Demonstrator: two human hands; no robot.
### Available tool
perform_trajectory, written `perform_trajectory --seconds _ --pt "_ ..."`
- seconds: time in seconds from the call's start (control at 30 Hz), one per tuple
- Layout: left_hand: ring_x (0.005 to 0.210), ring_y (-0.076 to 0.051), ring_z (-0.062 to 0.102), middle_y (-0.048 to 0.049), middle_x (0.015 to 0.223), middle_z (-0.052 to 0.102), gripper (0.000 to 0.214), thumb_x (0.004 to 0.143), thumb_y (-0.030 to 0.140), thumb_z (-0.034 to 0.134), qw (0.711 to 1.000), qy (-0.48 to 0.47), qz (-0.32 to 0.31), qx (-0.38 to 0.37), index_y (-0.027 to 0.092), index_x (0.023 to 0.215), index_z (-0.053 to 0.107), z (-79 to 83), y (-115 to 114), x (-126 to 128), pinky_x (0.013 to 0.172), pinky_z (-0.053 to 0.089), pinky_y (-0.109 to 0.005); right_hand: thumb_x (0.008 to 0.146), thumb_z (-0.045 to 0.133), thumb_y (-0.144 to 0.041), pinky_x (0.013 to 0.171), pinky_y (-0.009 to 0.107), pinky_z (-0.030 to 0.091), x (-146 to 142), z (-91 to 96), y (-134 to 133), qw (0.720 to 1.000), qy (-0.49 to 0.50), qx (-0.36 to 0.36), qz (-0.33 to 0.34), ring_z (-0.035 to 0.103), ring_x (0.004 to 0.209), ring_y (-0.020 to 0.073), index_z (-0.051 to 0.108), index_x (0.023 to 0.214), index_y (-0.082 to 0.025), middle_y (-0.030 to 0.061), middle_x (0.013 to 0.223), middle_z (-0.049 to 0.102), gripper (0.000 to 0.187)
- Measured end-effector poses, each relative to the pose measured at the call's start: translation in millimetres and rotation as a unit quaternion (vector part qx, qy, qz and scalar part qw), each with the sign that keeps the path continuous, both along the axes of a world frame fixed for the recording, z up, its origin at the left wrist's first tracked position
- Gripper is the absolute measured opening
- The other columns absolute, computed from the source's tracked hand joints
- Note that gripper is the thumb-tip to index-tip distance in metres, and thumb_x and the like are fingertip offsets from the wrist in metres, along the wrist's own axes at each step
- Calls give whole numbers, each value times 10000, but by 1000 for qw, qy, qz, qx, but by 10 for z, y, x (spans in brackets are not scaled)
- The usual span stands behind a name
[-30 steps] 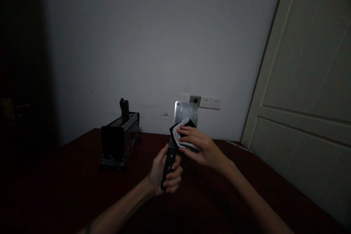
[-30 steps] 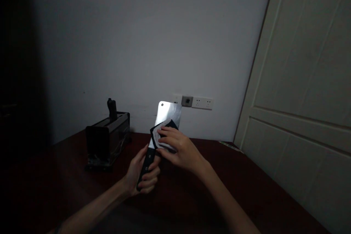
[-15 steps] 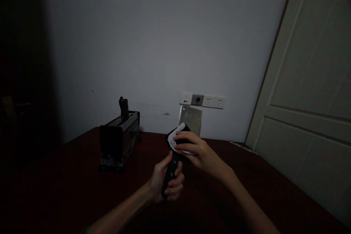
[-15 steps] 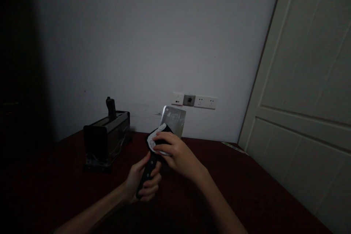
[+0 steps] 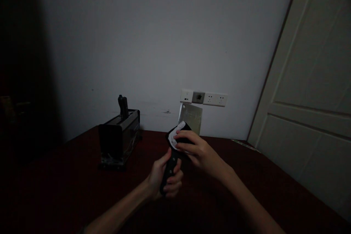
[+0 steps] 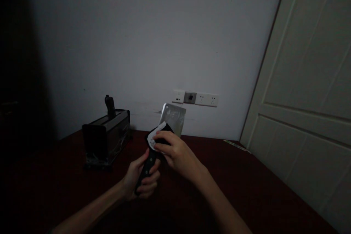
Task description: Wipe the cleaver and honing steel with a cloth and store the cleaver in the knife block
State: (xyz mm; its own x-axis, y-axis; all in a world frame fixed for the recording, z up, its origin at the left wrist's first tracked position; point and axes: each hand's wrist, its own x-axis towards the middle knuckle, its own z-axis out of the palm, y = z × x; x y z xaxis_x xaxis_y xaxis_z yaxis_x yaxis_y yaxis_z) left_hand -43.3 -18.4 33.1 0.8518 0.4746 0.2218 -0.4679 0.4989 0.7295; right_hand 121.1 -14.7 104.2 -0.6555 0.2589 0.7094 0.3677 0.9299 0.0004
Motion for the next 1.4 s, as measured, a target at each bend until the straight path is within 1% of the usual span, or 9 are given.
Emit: perform_trajectory --seconds 0.27,0.57,0.7,0.8,0.87,1.0,1.2,1.3,1.4 --pt "280 -54 208 56 419 319 545 831 621 177 1000 26 -13 4 176 644 431 23 -8 -5 284 259 -164 843 455 -101 893 368 453 106 125 -60 998 -67 -2 5 460 1127 184 590 1023 -180 114 1173 519 238" --pt "271 -57 206 55 414 316 569 833 617 126 1000 22 3 18 176 652 437 26 -16 4 279 253 -173 842 442 -100 904 401 441 -58 117 -51 999 -34 15 -6 458 1142 201 582 1063 -201 121 1170 537 281" --pt "276 -61 234 51 419 328 569 825 631 147 999 29 13 26 172 649 434 81 -15 2 281 247 -174 827 461 -81 913 413 430 -22 62 5 999 34 35 20 461 1152 203 581 1074 -209 123 1161 564 303" --pt "284 -65 259 48 427 334 597 817 641 133 998 33 22 38 162 689 466 109 -32 7 288 256 -181 814 508 -105 906 393 433 20 33 22 985 171 9 0 519 1092 199 632 987 -225 99 1113 609 244" --pt "294 -63 259 49 444 332 565 842 594 146 998 37 32 41 156 736 486 108 -45 13 295 256 -180 799 551 -149 890 367 441 42 20 21 956 289 -35 -37 568 1020 189 665 897 -228 75 1060 643 170" --pt "318 -61 276 45 480 343 502 866 538 178 997 28 63 45 153 771 486 95 -34 6 306 267 -177 743 626 -266 840 319 465 81 12 11 854 488 -166 -71 617 916 175 688 823 -216 38 954 691 113" --pt "323 -65 370 28 517 432 382 871 476 294 985 29 148 86 154 753 462 154 20 -49 315 314 -179 613 715 -371 410 216 443 129 55 -21 699 620 -355 -45 594 499 135 654 887 -168 5 647 677 346" --pt "316 -81 408 37 493 437 313 854 432 381 972 55 199 109 145 774 477 175 -5 -26 298 336 -187 604 723 -332 470 214 483 164 64 -5 658 649 -381 -3 616 557 127 644 887 -200 -11 701 686 322" --pt "352 -107 479 31 514 487 282 821 429 458 957 94 246 123 151 774 472 163 -45 23 330 397 -219 634 697 -299 560 233 524 199 52 33 654 649 -388 23 633 627 128 640 893 -216 -16 771 692 278"
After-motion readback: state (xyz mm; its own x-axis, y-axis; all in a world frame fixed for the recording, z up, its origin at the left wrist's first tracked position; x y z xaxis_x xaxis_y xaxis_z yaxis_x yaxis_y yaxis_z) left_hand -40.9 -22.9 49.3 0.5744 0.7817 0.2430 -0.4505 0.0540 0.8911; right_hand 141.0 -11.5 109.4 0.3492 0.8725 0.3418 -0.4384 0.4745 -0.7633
